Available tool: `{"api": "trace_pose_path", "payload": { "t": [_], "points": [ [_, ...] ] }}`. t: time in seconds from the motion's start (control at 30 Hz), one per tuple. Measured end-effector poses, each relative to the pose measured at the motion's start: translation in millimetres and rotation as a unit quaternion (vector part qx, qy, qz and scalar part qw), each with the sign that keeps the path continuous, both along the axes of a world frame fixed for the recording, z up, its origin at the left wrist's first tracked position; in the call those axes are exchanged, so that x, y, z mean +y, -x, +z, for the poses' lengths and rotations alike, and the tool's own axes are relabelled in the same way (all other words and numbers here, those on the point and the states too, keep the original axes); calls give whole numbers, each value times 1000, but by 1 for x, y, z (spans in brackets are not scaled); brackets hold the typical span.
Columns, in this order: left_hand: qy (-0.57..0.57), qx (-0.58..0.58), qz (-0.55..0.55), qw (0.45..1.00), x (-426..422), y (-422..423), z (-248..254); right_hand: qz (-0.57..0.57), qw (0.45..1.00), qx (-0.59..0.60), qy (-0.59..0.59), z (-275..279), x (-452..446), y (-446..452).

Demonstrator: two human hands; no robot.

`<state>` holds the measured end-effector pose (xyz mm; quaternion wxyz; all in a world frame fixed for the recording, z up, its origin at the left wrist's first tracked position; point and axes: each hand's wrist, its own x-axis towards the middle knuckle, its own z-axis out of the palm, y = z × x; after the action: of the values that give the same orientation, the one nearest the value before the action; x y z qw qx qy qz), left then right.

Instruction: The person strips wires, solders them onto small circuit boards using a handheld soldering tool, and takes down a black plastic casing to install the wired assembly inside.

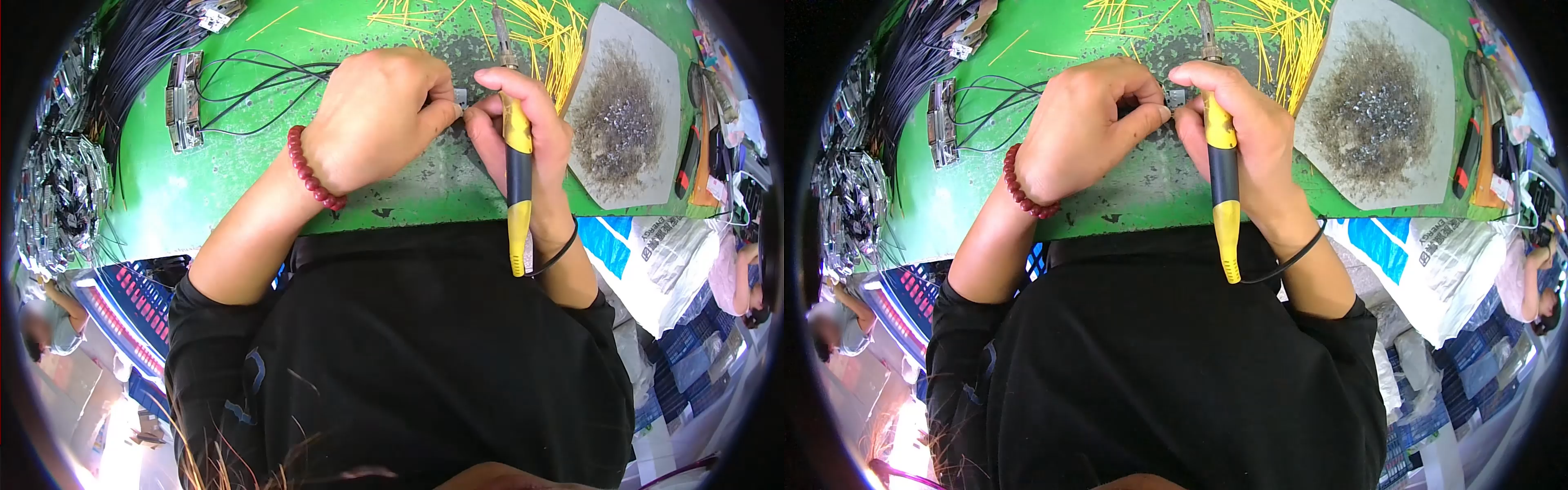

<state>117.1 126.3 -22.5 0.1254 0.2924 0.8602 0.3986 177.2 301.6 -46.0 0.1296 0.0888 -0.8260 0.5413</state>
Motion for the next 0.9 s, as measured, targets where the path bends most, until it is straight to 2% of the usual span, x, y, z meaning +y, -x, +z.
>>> {"api": "trace_pose_path", "payload": {
  "t": [0.07, 0.13, 0.17, 0.23, 0.27, 0.33, 0.37, 0.43, 0.47, 0.63, 0.73, 0.9],
  "points": [
    [-5, 5, 4, 1000, 0, -2, -2, 29, 999, 10, -36, 0, 4, 0],
    [-26, 46, 15, 998, 2, -4, -7, -6, 999, -41, -11, 0, 10, -10],
    [-24, 45, 16, 999, 2, -4, -7, 12, 998, -14, 55, -4, 15, -12],
    [1, 60, 13, 998, 4, -4, -6, -35, 998, -38, 32, 14, 13, -20],
    [1, 58, 10, 998, 5, -4, -6, -20, 994, -61, 86, 13, 18, -26],
    [18, 59, 7, 998, 6, -2, -6, -22, 990, -87, 111, 14, 27, -38],
    [18, 59, 6, 998, 6, -1, -5, -36, 992, -99, 62, 17, 27, -42],
    [28, 37, -4, 999, 7, 0, -4, -55, 983, -107, 137, 6, 35, -51],
    [30, 37, -4, 999, 7, 0, -4, -65, 981, -57, 175, 0, 38, -52],
    [49, 45, -9, 998, 8, 1, -2, -93, 989, -30, 111, -5, 39, -57],
    [55, 48, -6, 997, 9, 0, -1, -99, 972, -66, 204, -5, 34, -58],
    [48, 50, -3, 998, 9, -1, 0, -79, 977, -73, 185, -5, 35, -56]
  ]
}}
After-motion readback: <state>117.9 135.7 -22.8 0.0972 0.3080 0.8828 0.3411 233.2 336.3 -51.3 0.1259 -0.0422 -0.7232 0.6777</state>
